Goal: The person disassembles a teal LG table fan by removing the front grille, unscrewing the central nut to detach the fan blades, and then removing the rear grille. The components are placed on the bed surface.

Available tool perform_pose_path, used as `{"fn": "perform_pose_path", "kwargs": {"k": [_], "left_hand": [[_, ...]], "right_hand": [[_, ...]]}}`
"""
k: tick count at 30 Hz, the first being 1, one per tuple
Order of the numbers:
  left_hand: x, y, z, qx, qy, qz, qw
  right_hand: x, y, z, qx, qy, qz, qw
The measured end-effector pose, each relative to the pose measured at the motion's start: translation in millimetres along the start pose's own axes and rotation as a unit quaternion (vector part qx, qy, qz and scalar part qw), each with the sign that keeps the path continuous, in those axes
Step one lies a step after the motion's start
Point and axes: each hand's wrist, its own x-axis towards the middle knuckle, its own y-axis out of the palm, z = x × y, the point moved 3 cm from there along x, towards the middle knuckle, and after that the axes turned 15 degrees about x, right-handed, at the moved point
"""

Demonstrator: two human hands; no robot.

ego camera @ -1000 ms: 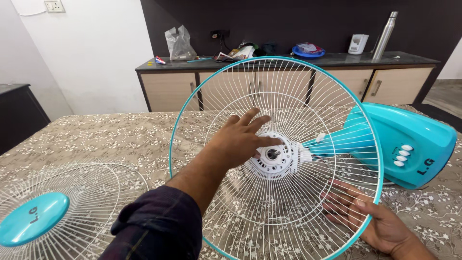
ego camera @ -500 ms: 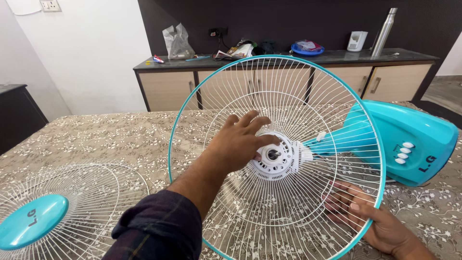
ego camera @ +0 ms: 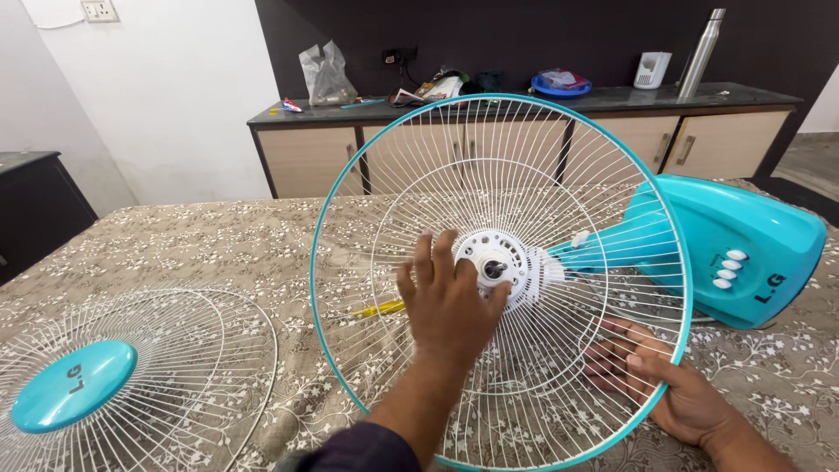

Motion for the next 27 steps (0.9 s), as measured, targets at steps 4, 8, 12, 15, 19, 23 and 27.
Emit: {"fn": "perform_pose_path", "kwargs": {"k": [4, 8, 12, 15, 19, 23, 27], "left_hand": [[-8.7, 1.0, -7.8, -0.015, -0.073, 0.034, 0.997], [-1.4, -10.5, 16.4, -0.077, 0.011, 0.037, 0.996], [23.2, -13.5, 27.0, -0.048, 0.156, 0.102, 0.981], [28.9, -14.5, 24.4, 0.004, 0.17, 0.144, 0.975], [24.5, -10.3, 18.8, 0.037, 0.141, 0.181, 0.973], [1.2, -6.9, 15.5, 0.009, 0.138, 0.158, 0.978], [-30.9, -11.1, 0.0, -0.082, 0.15, 0.083, 0.982]], "right_hand": [[-1.9, -0.4, -1.4, -0.019, 0.0, -0.009, 1.0], [-1.2, 0.6, 0.7, -0.015, 0.005, -0.003, 1.0], [-1.1, 2.2, 0.3, -0.001, 0.005, 0.007, 1.0], [-0.8, 1.1, 0.1, -0.005, 0.001, -0.013, 1.0], [0.2, -5.6, -0.9, -0.006, 0.003, -0.008, 1.0], [4.5, -18.3, -7.5, 0.0, -0.003, -0.023, 1.0], [6.3, -27.7, -11.5, 0.006, -0.011, -0.018, 1.0]]}}
